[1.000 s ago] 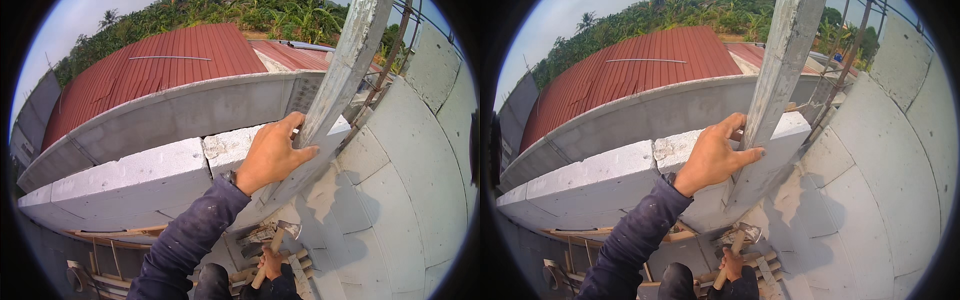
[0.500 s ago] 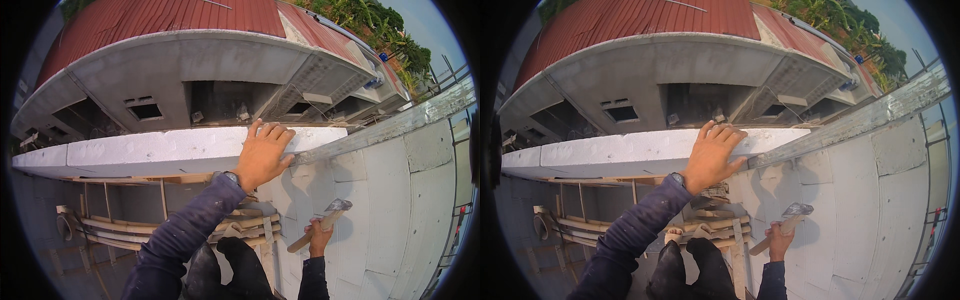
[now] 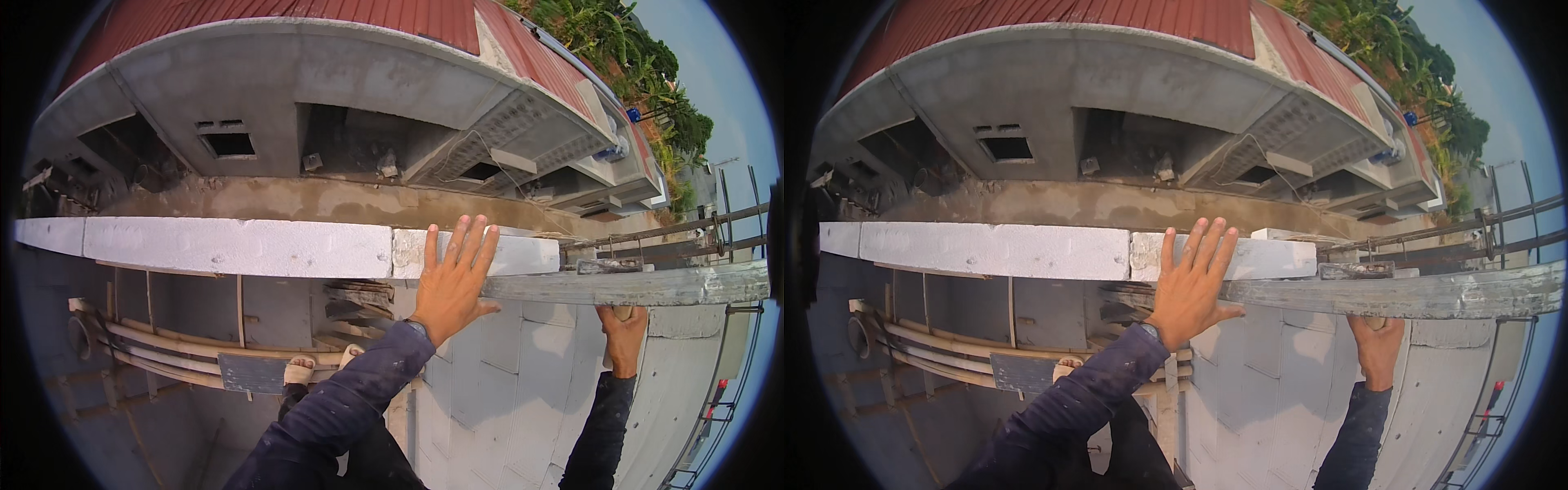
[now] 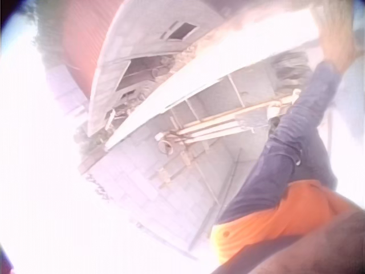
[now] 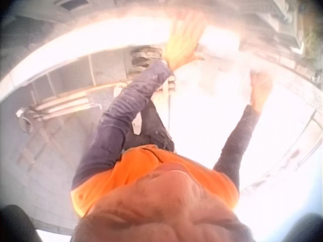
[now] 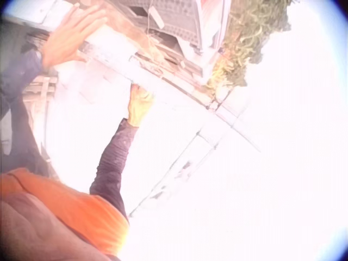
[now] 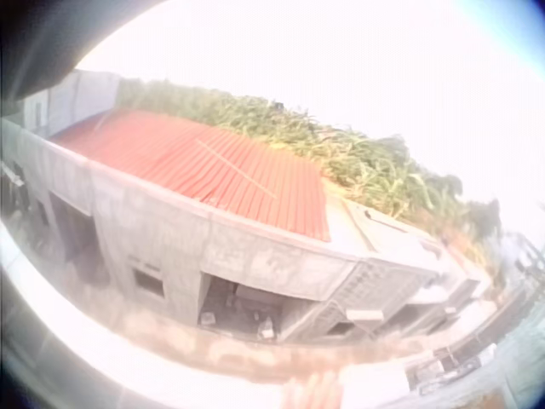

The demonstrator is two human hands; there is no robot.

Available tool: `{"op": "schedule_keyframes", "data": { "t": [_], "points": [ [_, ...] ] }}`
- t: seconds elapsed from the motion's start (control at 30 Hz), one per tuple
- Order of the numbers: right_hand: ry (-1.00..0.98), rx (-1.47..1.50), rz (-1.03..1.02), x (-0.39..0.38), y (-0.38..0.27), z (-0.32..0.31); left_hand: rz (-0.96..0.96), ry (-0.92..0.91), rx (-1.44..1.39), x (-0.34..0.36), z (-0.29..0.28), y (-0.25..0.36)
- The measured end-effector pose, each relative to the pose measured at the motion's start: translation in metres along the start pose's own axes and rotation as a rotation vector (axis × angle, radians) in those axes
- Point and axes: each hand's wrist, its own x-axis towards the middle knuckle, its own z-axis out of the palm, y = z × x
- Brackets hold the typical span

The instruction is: The person secures a metal stud to a concrete block wall by hammering nails through the metal and into the wall at several points.

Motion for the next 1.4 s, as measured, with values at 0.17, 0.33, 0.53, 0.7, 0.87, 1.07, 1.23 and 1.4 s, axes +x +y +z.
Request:
{"op": "schedule_keyframes", "data": {
  "t": [0.17, 0.33, 0.53, 0.7, 0.87, 1.07, 1.23, 1.4],
  "points": [
    [-0.156, -0.188, -0.314, 0.043, -0.004, -0.01, -0.033, 0.034, -0.005, -0.002, 0.017, 0.001],
    [-0.229, -0.172, -0.116, 0.057, -0.055, 0.012, -0.045, 0.069, 0.005, -0.003, 0.025, -0.001],
    [-0.271, -0.309, -0.34, 0.069, -0.044, 0.043, -0.041, 0.101, 0.004, 0.0, 0.029, -0.001],
    [-0.324, -0.34, -0.477, 0.081, -0.035, 0.041, -0.039, 0.083, 0.014, 0.003, 0.026, 0.0],
    [-0.301, -0.208, -0.516, 0.078, -0.033, 0.043, -0.02, 0.076, 0.015, 0.004, 0.026, 0.001],
    [-0.4, -0.208, -0.52, 0.091, -0.031, 0.073, -0.022, 0.063, 0.014, 0.007, 0.029, -0.006],
    [-0.398, -0.176, -0.501, 0.09, -0.044, 0.036, -0.032, 0.045, 0.026, 0.008, 0.027, -0.005],
    [-0.448, -0.204, -0.584, 0.103, -0.038, 0.084, -0.041, 0.031, 0.022, 0.008, 0.028, -0.006]
  ]
}}
